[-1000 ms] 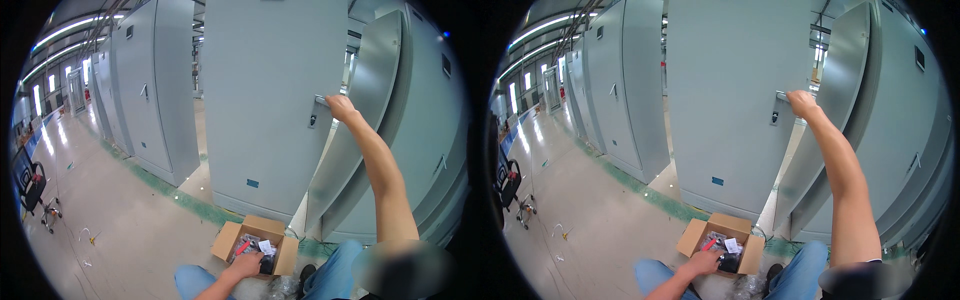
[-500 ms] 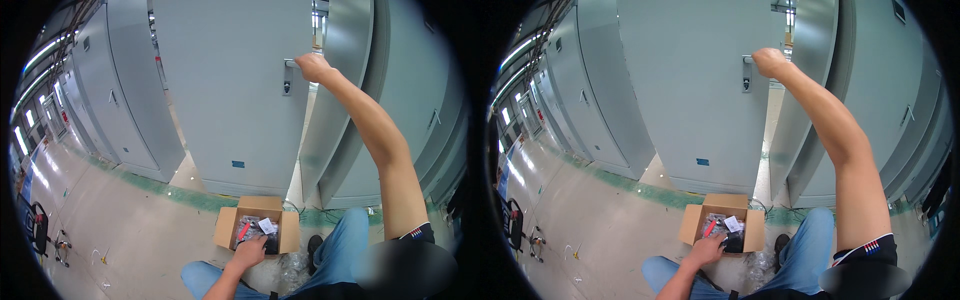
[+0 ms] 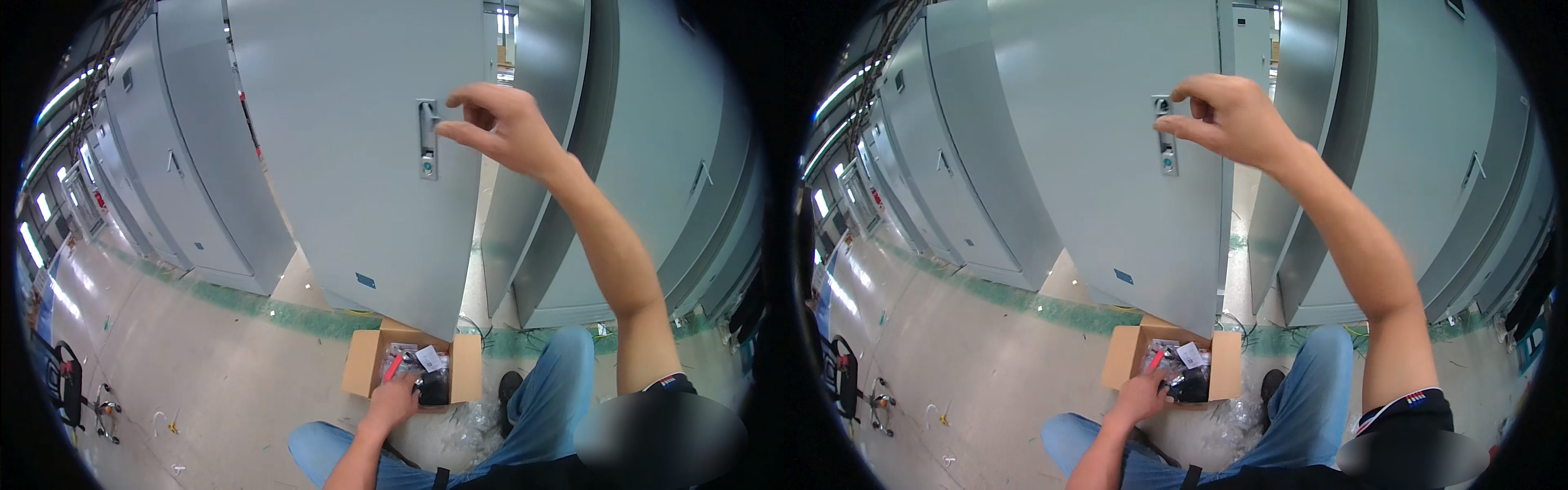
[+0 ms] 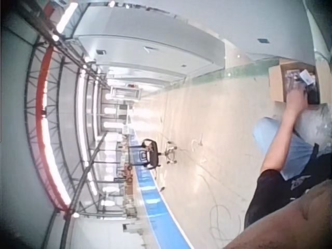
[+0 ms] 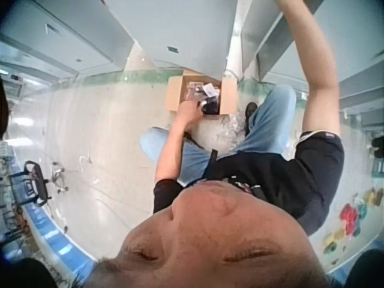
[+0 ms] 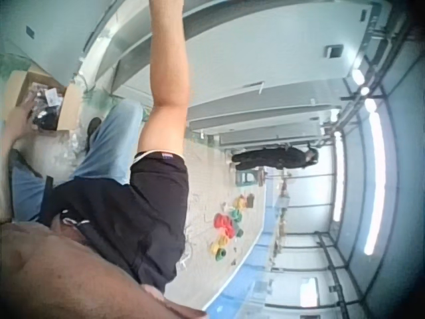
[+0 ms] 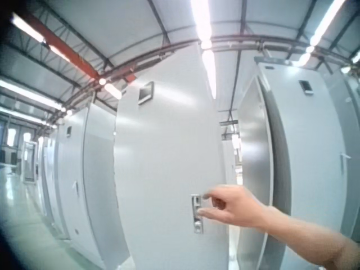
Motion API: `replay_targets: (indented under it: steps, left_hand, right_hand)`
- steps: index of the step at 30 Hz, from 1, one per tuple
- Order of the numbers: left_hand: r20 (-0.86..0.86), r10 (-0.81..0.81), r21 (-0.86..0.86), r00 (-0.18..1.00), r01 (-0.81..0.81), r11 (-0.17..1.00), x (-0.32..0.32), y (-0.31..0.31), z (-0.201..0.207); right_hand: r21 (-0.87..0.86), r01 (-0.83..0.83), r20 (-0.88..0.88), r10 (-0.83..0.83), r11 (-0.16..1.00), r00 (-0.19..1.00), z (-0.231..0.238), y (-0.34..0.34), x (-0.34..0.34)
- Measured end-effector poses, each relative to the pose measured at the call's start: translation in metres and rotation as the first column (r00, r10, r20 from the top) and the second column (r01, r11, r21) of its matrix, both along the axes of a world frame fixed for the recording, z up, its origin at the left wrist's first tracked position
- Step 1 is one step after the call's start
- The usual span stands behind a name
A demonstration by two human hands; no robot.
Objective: The person opens an electrical cabinet and installs small black electrical components onto the internal wiring. They retrieve components from a cardboard box, attach them to the wires, and secure them in place.
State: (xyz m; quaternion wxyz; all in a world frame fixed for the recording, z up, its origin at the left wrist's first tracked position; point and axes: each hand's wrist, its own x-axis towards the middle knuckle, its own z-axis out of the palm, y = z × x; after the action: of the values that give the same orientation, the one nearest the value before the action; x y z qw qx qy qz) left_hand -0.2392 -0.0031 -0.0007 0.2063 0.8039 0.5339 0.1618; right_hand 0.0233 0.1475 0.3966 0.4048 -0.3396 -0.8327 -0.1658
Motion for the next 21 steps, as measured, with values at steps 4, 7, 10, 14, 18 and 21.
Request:
replay_targets:
  steps: [4,7,10,14,18,21]
  left_hand:
    - [0.251,0.249,0.144,0.935,-0.291,0.946,-0.007,0.006,0.015]
    - [0.487,0.331,0.183,0.808,-0.465,0.866,-0.020,0.013,0.021]
    - [0.636,0.356,0.229,0.685,-0.608,0.760,-0.037,-0.003,0.035]
    - [0.821,0.304,0.091,0.483,-0.636,0.766,-0.032,-0.024,0.067]
    - [0.709,0.239,0.406,0.664,-0.661,0.631,-0.050,-0.035,0.070]
    - [0.660,0.312,0.470,0.684,-0.699,0.539,-0.073,-0.032,0.064]
  right_hand:
    - [0.058,-0.237,-0.363,0.242,0.970,0.900,-0.061,-0.020,0.017]
    - [-0.209,-0.312,-0.550,0.153,0.927,0.821,-0.126,-0.025,0.018]
    - [-0.564,-0.281,-0.263,0.153,0.776,0.953,-0.205,-0.019,0.009]
    - [-0.840,-0.083,0.124,0.337,0.537,0.933,-0.328,-0.033,0.014]
    - [-0.938,0.058,0.236,0.508,0.342,0.828,-0.395,-0.071,0.011]
    - [-0.949,0.128,0.275,0.561,0.287,0.781,-0.406,-0.081,0.007]
